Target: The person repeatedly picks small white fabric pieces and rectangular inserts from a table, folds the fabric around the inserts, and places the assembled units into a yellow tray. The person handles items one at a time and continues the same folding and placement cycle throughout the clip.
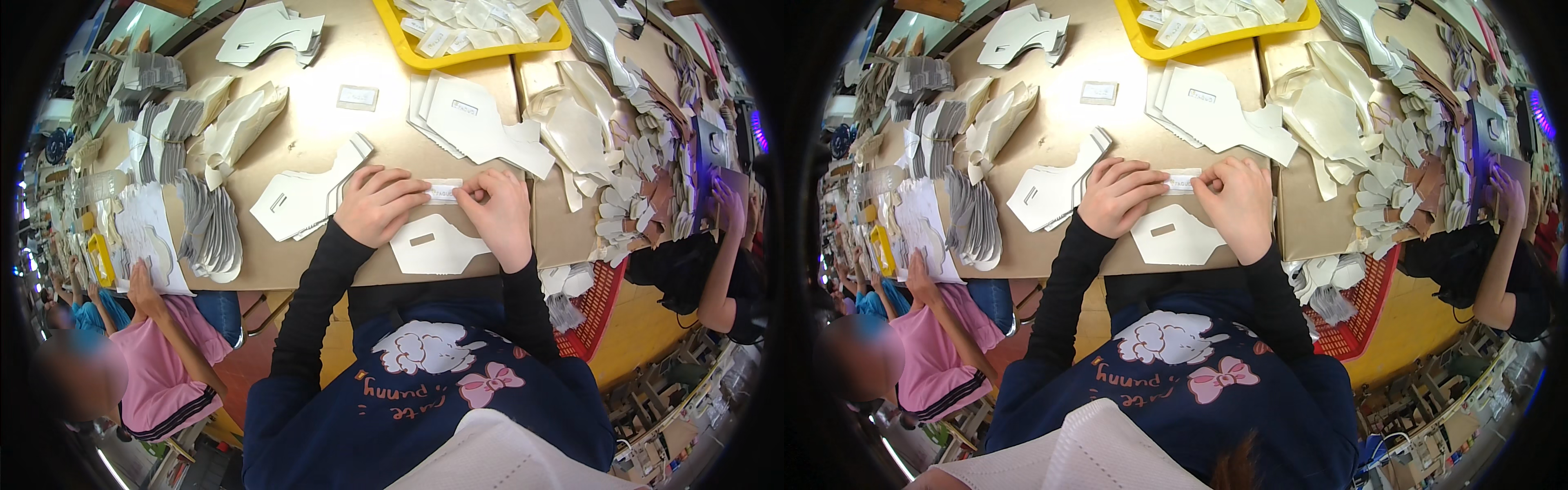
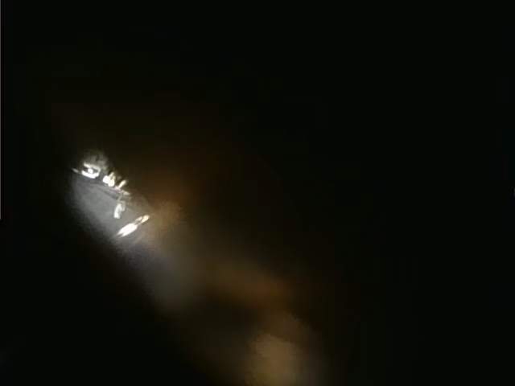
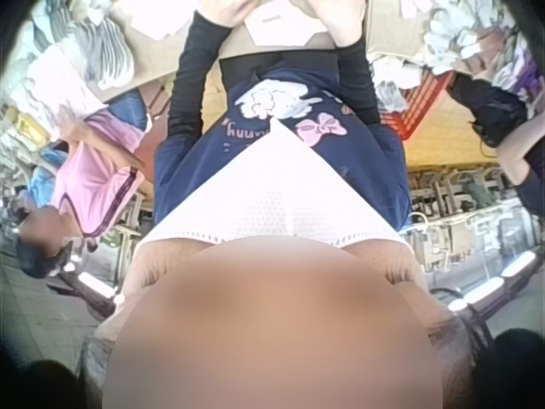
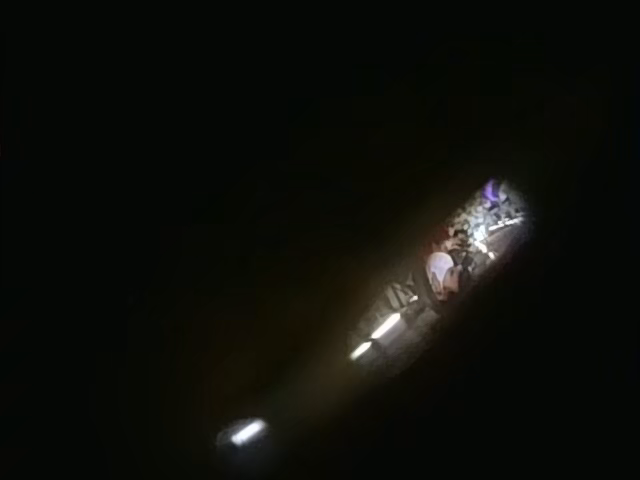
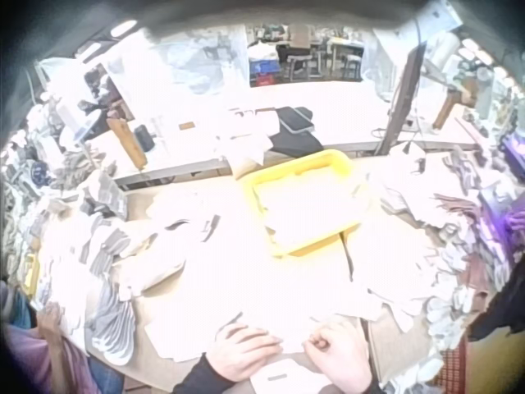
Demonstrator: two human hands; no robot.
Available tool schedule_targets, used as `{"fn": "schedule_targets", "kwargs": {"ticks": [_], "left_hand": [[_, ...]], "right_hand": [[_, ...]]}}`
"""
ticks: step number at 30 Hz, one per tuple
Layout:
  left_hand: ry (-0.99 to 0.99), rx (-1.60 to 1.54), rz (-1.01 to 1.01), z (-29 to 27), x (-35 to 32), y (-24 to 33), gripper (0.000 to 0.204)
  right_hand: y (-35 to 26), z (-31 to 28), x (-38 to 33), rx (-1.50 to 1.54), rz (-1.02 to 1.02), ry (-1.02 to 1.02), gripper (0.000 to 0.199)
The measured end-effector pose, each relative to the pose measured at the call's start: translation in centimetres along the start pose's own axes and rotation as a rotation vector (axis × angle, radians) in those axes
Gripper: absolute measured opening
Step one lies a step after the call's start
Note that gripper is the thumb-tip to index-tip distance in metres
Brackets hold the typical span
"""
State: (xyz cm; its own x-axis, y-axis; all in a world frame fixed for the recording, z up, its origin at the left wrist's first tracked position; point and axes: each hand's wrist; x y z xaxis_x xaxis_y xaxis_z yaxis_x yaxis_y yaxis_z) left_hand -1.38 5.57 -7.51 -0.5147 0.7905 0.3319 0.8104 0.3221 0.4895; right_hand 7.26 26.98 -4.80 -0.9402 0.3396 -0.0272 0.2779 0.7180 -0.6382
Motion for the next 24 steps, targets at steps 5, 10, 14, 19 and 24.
{"fn": "schedule_targets", "kwargs": {"ticks": [5,10,14,19,24], "left_hand": [[0.009,0.006,0.012,0.18,0.37,-0.50,0.034],[0.007,0.010,0.010,0.16,0.39,-0.54,0.034],[0.010,0.010,0.013,0.20,0.31,-0.53,0.034],[0.011,0.007,0.016,0.31,0.28,-0.60,0.033],[0.016,0.009,0.018,0.29,0.26,-0.61,0.035]], "right_hand": [[0.08,0.12,0.54,-0.009,-0.019,0.015,0.015],[0.04,0.20,0.59,-0.013,-0.013,0.020,0.015],[0.04,0.33,0.50,-0.030,-0.030,0.040,0.015],[0.07,0.36,0.36,-0.030,0.025,0.002,0.016],[0.06,-0.12,-0.14,0.001,0.000,0.044,0.020]]}}
Point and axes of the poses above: each hand's wrist, its own x-axis towards the middle knuckle, its own z-axis out of the palm, y = z × x, and after that the axes turned 4 degrees about y, right-handed
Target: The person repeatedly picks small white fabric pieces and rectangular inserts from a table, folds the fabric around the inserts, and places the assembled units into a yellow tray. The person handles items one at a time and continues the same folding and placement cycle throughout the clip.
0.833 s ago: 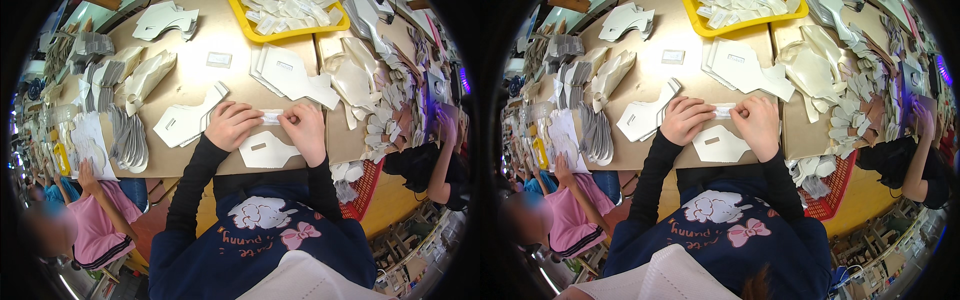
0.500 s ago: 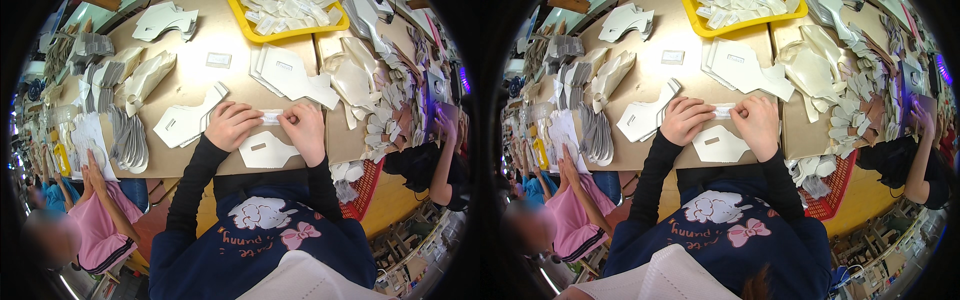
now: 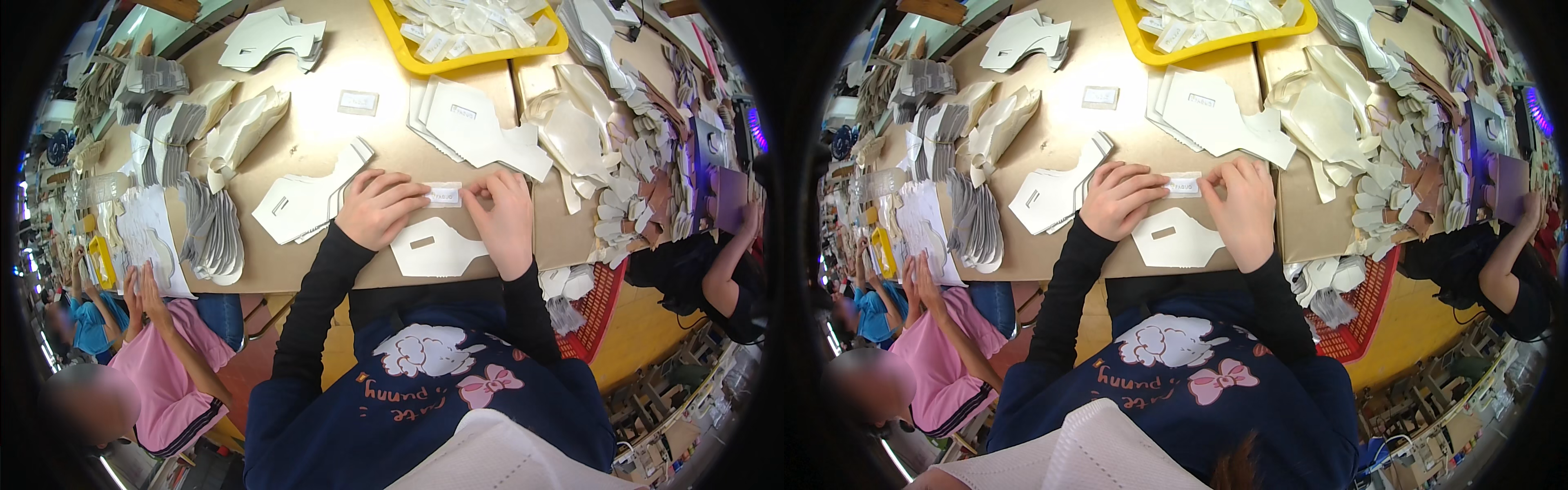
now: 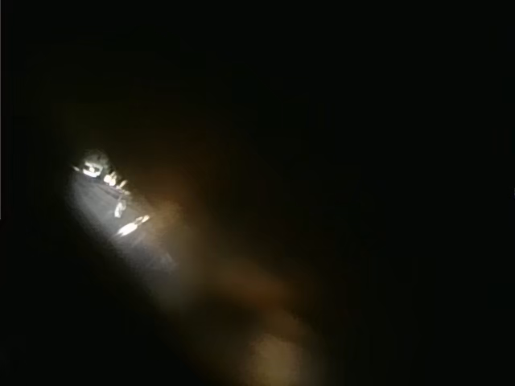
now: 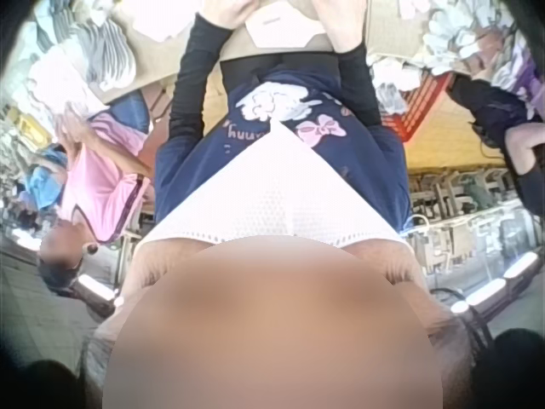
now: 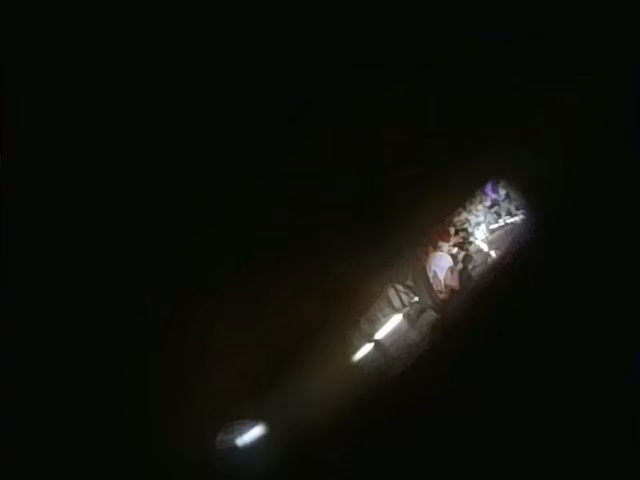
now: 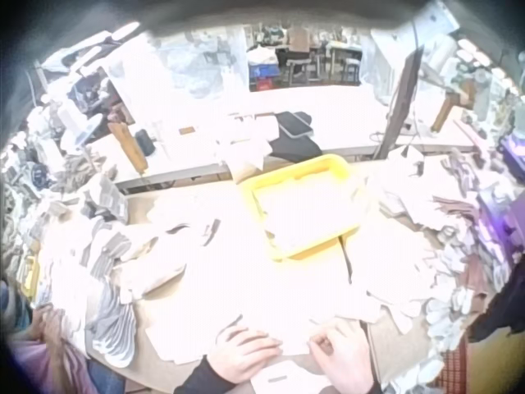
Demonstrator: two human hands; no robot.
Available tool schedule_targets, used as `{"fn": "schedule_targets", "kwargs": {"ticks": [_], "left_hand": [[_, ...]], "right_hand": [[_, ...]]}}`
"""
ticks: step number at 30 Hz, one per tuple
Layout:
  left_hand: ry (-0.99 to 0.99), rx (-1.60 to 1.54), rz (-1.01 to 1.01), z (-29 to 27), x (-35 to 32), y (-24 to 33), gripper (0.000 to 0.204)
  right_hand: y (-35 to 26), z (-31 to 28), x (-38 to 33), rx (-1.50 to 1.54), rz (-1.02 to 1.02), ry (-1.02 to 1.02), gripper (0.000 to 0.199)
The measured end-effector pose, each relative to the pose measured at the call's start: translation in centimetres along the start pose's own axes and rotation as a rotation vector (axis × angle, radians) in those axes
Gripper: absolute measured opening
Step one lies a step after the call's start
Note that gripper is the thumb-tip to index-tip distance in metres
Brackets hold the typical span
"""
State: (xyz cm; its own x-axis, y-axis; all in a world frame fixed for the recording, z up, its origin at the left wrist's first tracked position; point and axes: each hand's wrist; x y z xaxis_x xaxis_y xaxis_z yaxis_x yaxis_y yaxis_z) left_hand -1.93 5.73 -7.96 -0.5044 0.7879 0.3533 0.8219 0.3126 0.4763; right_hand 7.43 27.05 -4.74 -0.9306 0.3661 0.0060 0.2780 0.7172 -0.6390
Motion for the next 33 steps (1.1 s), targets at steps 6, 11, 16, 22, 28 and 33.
{"fn": "schedule_targets", "kwargs": {"ticks": [6,11,16,22,28,33], "left_hand": [[0.005,0.017,-0.007,0.1,-0.1,0.0,0.034],[0.000,-0.001,-0.011,-0.1,0.0,0.2,0.033],[0.008,0.002,-0.010,-0.1,0.0,0.2,0.033],[0.029,0.022,0.015,0.1,-0.1,0.1,0.032],[0.102,0.087,0.066,0.1,-0.3,0.3,0.030],[0.214,0.079,-0.045,-0.6,-0.7,1.1,0.027]], "right_hand": [[-0.2,0.5,-2.4,-0.254,-0.409,-0.072,0.056],[0.6,0.3,-3.4,-0.419,-0.343,-0.106,0.061],[0.9,-0.4,-3.9,-0.455,-0.264,-0.069,0.065],[0.6,0.0,-4.1,-0.413,-0.300,-0.078,0.067],[0.5,-0.8,-4.6,-0.335,-0.326,-0.053,0.064],[0.6,-1.3,-6.0,-0.090,-0.274,-0.116,0.049]]}}
Point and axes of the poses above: each hand's wrist, its own x-axis towards the middle knuckle, its own z-axis out of the palm, y = z × x, and after that the axes turned 4 degrees about y, right-handed
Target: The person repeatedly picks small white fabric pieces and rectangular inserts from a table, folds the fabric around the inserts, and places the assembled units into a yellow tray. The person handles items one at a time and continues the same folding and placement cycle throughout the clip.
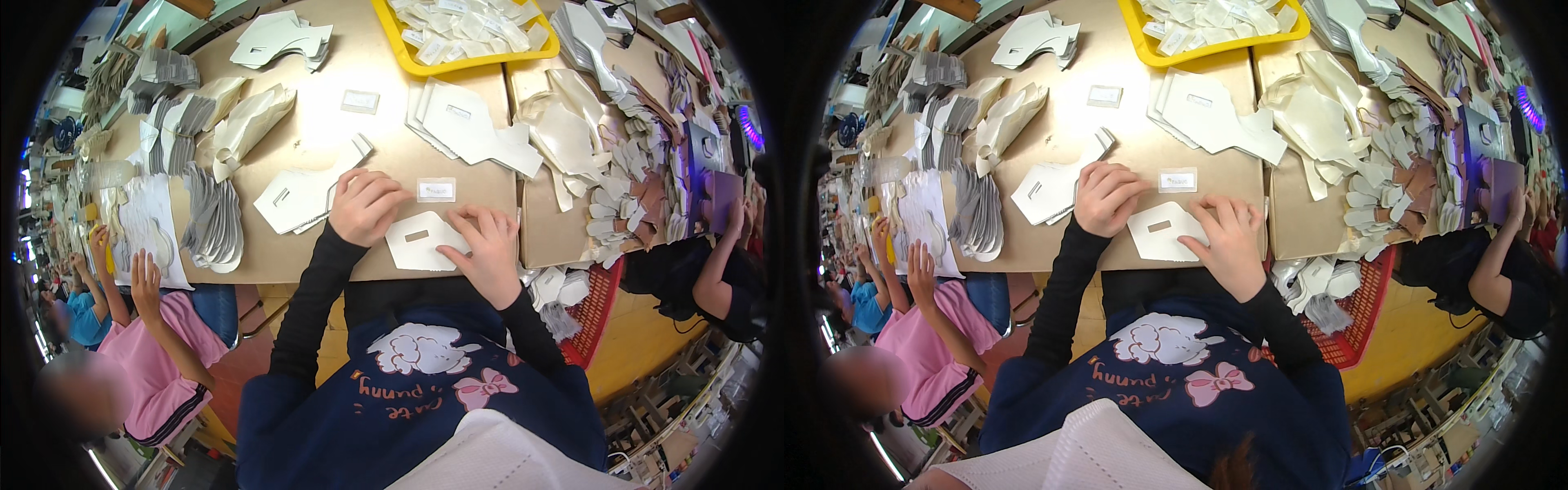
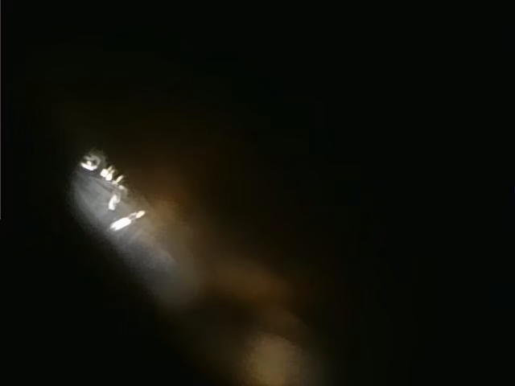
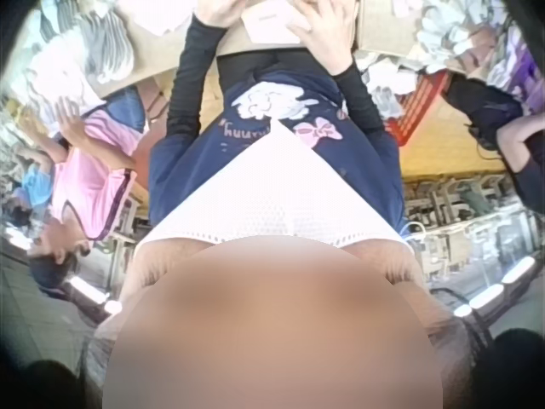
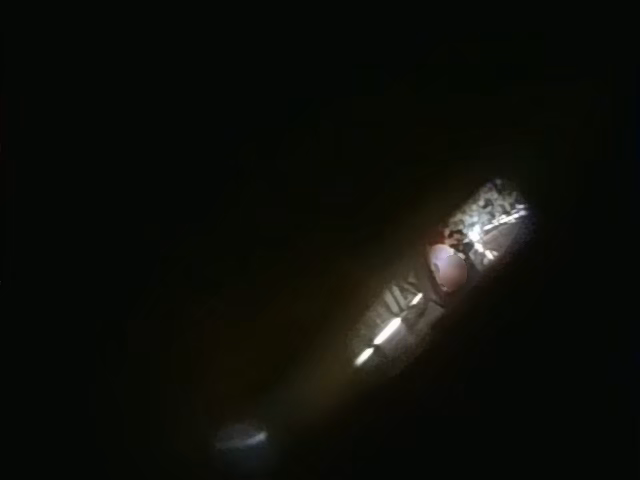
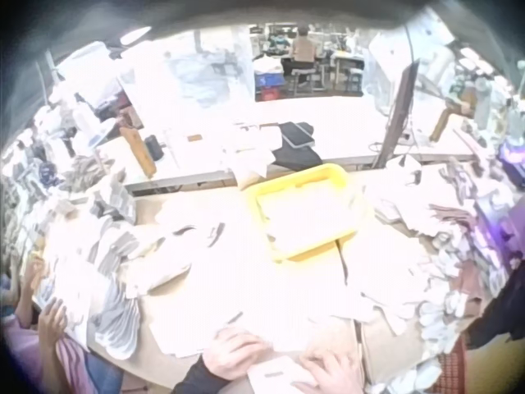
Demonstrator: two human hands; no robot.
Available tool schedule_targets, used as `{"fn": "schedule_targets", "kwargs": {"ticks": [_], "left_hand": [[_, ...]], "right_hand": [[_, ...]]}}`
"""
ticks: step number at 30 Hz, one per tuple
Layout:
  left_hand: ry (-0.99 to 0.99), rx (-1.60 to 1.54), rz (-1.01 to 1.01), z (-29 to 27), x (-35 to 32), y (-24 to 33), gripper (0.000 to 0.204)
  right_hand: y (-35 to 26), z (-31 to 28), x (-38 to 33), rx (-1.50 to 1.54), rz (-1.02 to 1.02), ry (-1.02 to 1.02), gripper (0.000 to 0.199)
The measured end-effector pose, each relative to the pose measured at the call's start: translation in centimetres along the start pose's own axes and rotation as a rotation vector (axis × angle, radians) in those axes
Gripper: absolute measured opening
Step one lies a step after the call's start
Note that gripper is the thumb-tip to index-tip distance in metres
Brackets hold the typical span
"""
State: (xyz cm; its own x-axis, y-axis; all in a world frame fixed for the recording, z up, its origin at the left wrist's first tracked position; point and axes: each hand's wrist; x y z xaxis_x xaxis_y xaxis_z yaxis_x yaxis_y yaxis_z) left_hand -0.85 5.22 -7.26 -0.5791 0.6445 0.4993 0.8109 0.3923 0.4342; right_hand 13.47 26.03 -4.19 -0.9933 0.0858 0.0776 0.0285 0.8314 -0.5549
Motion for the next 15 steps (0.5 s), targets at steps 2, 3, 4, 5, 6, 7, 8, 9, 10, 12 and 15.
{"fn": "schedule_targets", "kwargs": {"ticks": [2,3,4,5,6,7,8,9,10,12,15], "left_hand": [[-0.106,-0.021,-0.183,-0.6,-0.9,1.5,0.033],[-0.137,-0.034,-0.264,-0.7,-1.5,2.4,0.036],[-0.169,-0.046,-0.347,-0.9,-2.2,3.3,0.040],[-0.214,-0.048,-0.356,-1.1,-2.8,3.9,0.047],[-0.197,-0.081,-0.369,-1.2,-3.4,4.4,0.048],[-0.180,-0.112,-0.382,-1.2,-3.9,4.8,0.049],[-0.165,-0.144,-0.396,-1.3,-4.4,5.0,0.049],[-0.143,-0.153,-0.435,-1.4,-4.9,5.2,0.051],[-0.098,-0.299,-0.573,-1.5,-5.2,5.4,0.049],[-0.005,-0.595,-0.854,-1.5,-5.5,5.7,0.047],[0.085,-0.758,-0.940,-0.6,-4.4,5.2,0.034]], "right_hand": [[-0.2,0.6,-0.3,0.047,-0.003,0.055,0.042],[-0.2,0.8,-0.5,0.068,0.012,0.067,0.039],[-0.2,1.0,-0.7,0.090,0.027,0.078,0.037],[-0.2,1.1,-0.8,0.114,0.034,0.090,0.035],[-0.1,1.2,-0.9,0.155,0.039,0.082,0.032],[0.0,1.2,-0.8,0.198,0.038,0.075,0.029],[0.0,1.2,-0.8,0.246,0.041,0.073,0.026],[0.0,1.1,-0.8,0.293,0.048,0.098,0.025],[0.0,0.9,-0.7,0.343,0.057,0.130,0.023],[0.0,0.4,-0.2,0.407,0.085,0.176,0.021],[0.3,-0.3,1.1,0.487,0.176,0.202,0.020]]}}
Point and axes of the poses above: each hand's wrist, its own x-axis towards the middle knuckle, its own z-axis out of the palm, y = z × x, and after that the axes turned 4 degrees about y, right-handed
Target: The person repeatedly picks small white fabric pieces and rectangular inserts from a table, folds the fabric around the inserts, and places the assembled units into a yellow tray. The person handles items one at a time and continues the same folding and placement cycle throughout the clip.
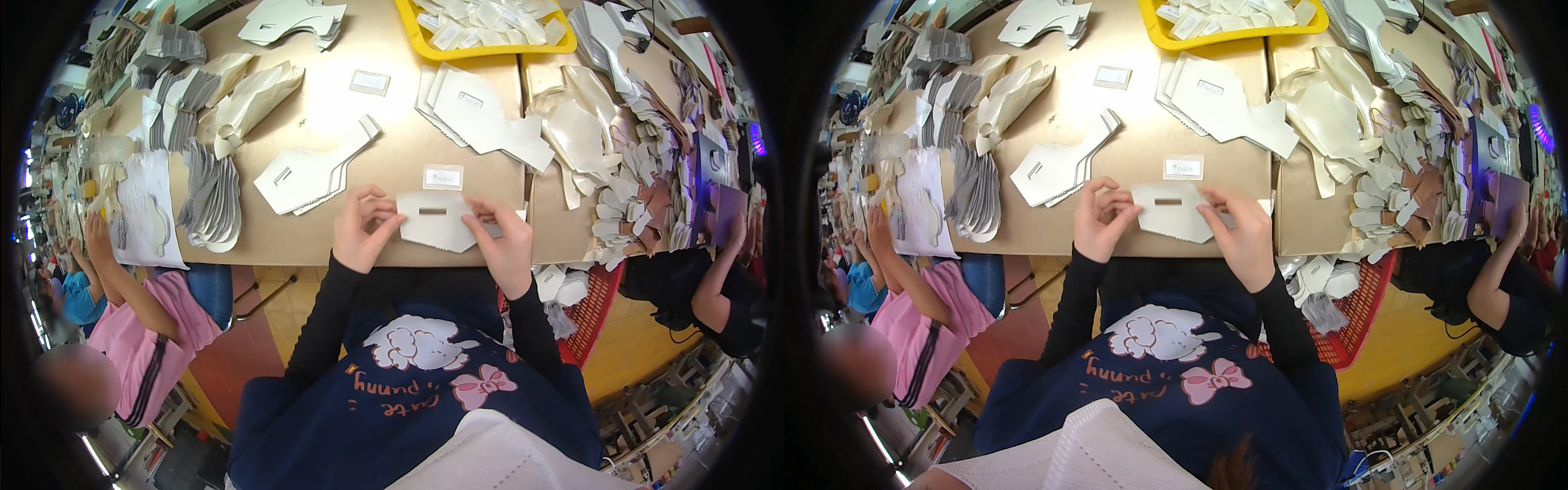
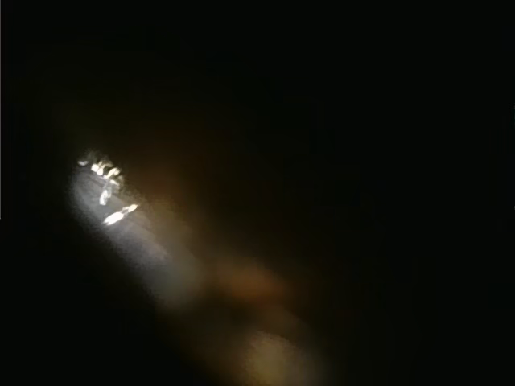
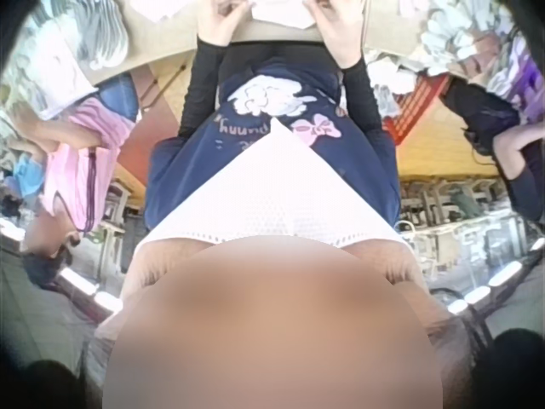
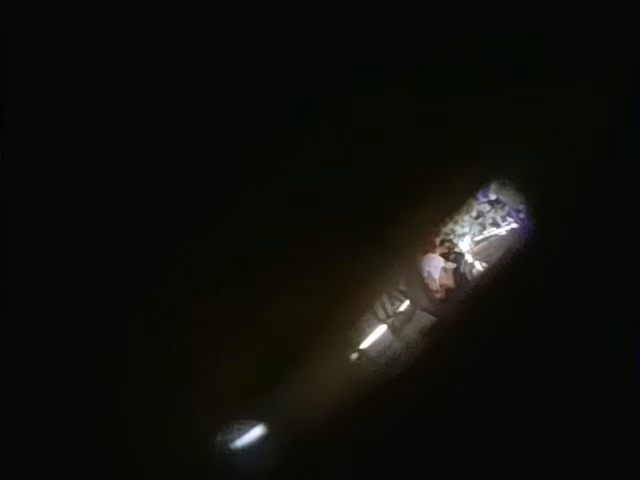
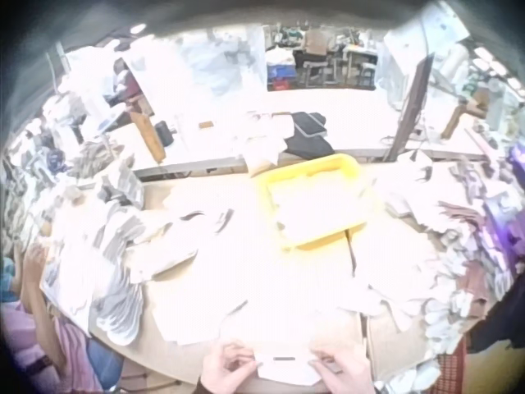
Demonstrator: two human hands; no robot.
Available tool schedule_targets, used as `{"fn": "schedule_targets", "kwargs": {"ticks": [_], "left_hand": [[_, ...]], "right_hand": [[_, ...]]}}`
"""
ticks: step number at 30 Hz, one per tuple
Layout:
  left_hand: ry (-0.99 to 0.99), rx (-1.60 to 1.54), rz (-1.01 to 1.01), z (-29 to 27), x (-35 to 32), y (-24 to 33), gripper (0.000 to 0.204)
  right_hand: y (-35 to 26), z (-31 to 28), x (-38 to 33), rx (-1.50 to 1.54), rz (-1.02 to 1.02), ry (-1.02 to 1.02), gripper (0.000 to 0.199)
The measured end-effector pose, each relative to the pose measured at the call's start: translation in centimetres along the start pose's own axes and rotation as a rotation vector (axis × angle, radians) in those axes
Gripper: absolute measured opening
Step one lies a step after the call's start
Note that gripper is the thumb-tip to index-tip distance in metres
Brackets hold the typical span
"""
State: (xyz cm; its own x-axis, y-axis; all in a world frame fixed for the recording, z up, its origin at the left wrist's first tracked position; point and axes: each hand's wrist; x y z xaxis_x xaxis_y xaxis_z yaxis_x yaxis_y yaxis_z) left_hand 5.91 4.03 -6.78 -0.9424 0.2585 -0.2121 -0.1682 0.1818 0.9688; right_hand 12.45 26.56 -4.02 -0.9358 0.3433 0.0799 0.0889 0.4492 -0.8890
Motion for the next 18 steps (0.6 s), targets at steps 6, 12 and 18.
{"fn": "schedule_targets", "kwargs": {"ticks": [6,12,18], "left_hand": [[0.002,0.099,0.079,1.8,3.7,1.4,0.015],[0.079,0.236,-0.094,2.7,4.5,2.5,0.020],[0.113,0.322,-0.068,3.4,4.4,2.9,0.016]], "right_hand": [[0.1,-0.6,3.0,-0.103,-0.077,-0.053,0.014],[1.6,-0.5,4.3,-0.200,-0.148,-0.087,0.014],[2.5,-0.2,4.8,-0.195,-0.155,-0.053,0.011]]}}
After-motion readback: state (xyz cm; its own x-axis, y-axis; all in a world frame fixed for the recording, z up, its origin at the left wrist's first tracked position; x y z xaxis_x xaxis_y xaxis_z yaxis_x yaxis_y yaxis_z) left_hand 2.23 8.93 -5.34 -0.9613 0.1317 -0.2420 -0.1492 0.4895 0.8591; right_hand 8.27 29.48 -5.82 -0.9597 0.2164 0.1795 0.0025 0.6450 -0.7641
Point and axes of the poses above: each hand's wrist, its own x-axis towards the middle knuckle, its own z-axis out of the palm, y = z × x, and after that the axes turned 4 degrees about y, right-handed
